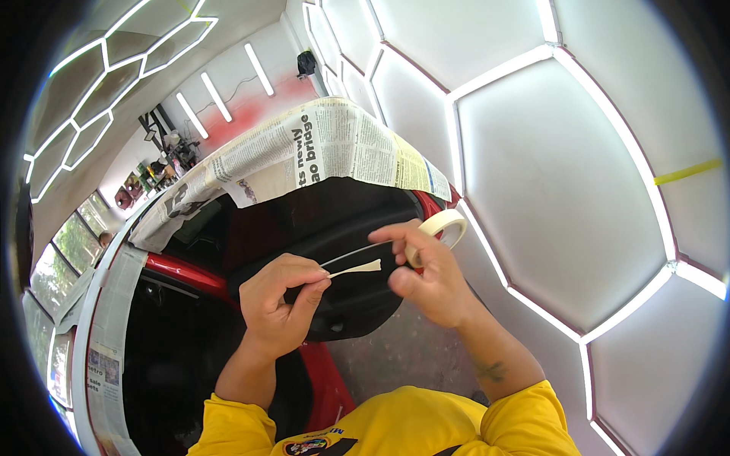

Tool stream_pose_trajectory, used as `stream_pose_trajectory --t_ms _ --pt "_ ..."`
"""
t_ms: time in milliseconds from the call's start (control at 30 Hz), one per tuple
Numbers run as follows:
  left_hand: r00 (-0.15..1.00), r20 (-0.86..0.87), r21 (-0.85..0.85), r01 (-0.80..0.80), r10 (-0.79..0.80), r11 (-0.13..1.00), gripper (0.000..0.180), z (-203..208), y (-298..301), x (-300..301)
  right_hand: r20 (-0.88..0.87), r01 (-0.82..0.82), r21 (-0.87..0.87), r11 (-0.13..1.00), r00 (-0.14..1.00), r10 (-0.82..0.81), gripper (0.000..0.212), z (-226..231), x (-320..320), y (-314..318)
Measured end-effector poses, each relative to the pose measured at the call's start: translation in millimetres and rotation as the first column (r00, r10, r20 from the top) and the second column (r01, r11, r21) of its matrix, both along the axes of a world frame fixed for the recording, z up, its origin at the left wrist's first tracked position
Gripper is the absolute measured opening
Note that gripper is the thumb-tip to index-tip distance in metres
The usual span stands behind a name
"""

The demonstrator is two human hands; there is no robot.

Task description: The person tapes newspaper sheets onto the open door and rear quarter panel of a red car using masking tape. They smooth the paper and tape along edges and curves to secure the coverage.

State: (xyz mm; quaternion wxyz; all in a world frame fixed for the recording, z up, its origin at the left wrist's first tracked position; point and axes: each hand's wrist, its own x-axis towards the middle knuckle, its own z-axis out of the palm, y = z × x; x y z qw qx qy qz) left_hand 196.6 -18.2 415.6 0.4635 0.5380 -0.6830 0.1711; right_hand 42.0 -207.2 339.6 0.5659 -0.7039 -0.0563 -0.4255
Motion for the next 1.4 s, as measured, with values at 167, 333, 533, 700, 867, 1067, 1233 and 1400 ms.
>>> stream_pose_trajectory --t_ms 167,333,533,700,867,1067,1233,1400 --pt "0.967 0.231 0.095 0.087 -0.107 0.992 0.031 23.5 -11.7 15.1 0.053 0.217 -0.028 0.976 0.975 -0.215 0.023 2.0 4.8 11.7" --pt "0.719 0.692 -0.059 -0.026 0.059 0.998 0.059 130.7 -30.4 57.4 0.354 0.234 0.524 0.819 0.815 -0.459 0.041 11.3 28.0 -8.9" --pt "0.305 0.949 0.213 -0.429 -0.081 0.878 0.056 181.1 -97.2 64.8 0.410 0.711 0.113 0.694 0.603 -0.685 0.070 12.3 115.9 -14.4" --pt "0.152 0.971 0.233 -0.442 -0.183 0.866 0.037 188.2 -111.2 60.9 0.440 0.703 0.076 0.707 0.612 -0.656 0.075 7.3 151.5 -20.4" --pt "0.191 0.940 0.334 -0.355 -0.282 0.873 0.010 187.1 -116.1 66.0 0.440 0.690 0.041 0.722 0.637 -0.633 0.082 7.2 172.4 -21.4" --pt "0.269 0.912 0.386 -0.300 -0.311 0.872 0.003 183.3 -121.3 72.8 0.474 0.706 0.060 0.706 0.602 -0.642 0.084 2.4 179.5 -20.2" --pt "0.168 0.951 0.296 -0.264 -0.259 0.918 0.004 175.6 -126.2 80.3 0.531 0.666 0.128 0.735 0.580 -0.617 0.097 18.2 168.9 -9.2" --pt "0.129 0.965 0.253 -0.234 -0.228 0.939 0.016 172.1 -138.3 84.6 0.406 0.632 0.154 0.760 0.660 -0.632 0.102 31.0 184.2 -6.8"
